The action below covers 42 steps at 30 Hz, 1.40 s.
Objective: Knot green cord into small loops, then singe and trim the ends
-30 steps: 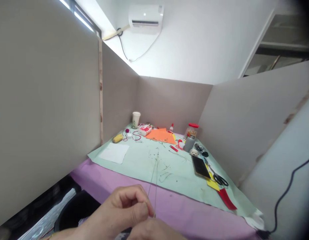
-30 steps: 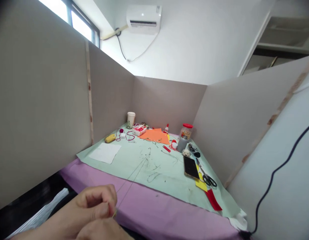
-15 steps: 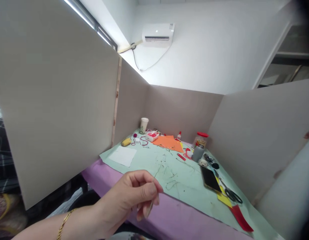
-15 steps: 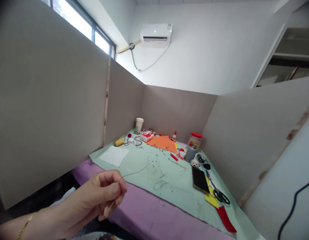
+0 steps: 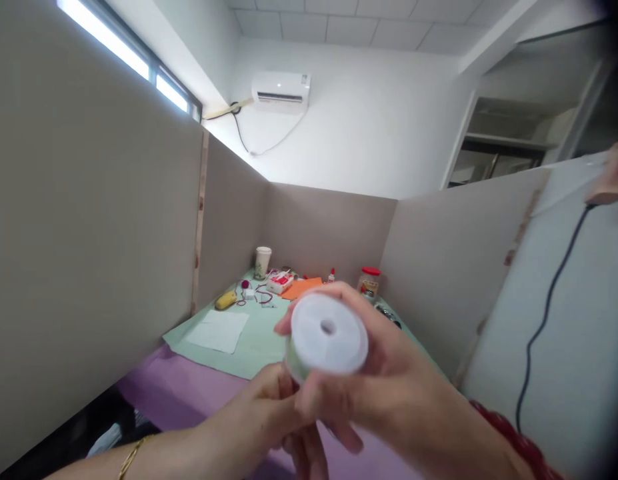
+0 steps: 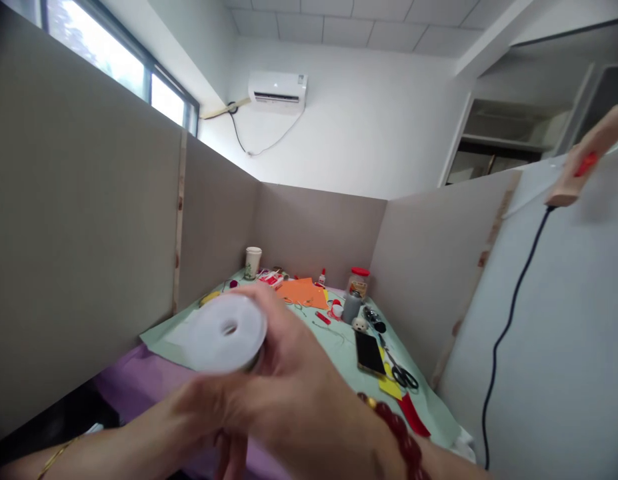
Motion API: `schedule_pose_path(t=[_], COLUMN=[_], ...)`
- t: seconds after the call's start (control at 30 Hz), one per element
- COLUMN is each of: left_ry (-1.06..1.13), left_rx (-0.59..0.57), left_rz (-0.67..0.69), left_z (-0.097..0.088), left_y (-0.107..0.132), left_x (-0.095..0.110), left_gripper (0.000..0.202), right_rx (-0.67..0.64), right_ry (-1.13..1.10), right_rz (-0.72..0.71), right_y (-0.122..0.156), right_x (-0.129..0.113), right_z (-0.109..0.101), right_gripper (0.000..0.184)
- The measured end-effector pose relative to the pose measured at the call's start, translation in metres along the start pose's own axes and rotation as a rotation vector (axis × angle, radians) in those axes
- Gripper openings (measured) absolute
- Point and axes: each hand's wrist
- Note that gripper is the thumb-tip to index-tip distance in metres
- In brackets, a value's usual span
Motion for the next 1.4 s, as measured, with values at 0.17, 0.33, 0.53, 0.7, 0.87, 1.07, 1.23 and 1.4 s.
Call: schedule_pose_path(t=[0.17,0.33,0.53,0.7,0.87,1.07,1.23,1.4], left_ry=[0.082,0.033,0.004,0.012,0.043,0.103,0.010,0.013], left_rx=[-0.018,-0.022,0.155,0.195,0.198,0.219,0.300,0.266], left_rz=[0.093,0.154,0.140,0.128,0.131,0.163,0.135,0.154], left_z=[0.009,0.007,-0.007,-0.019,-0.024,-0.024,-0.024,-0.024], left_y=[-0.013,-0.004,0.018,0.022,0.018,0.020,0.023,0.023], left_x=[0.020,0.028,0.027,0.039,0.046,0.043,0.044,0.044], left_gripper=[0.027,0.024,0.026,0.023,0.021,0.022,0.024,0.026], right_rx=[0.138,0.138,0.092,0.138,0.219,0.279,0.323,0.353], right_ry=[-0.218,-0.184,-0.148,-0.112,-0.169,-0.217,-0.209,-0.234], right_rz=[-0.009,-0.085,-0.059,-0.107,-0.127,-0.138,-0.094,-0.055], right_y=[-0.023,-0.023,-0.018,-0.029,-0.036,-0.031,-0.026,-0.015], right_x=[-0.005,-0.008,-0.019,-0.010,-0.004,0.005,0.011,0.009], right_z=[-0.023,-0.029,-0.019,-0.023,-0.023,-0.025,-0.029,-0.031], right_gripper=[0.030,0.026,0.032,0.029,0.031,0.035,0.024,0.029])
Point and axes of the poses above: each hand's wrist, its own y-axis away from the middle knuckle, its own z-axis out of the palm, x = y × z, and after that the axes turned 9 degrees about x, right-handed
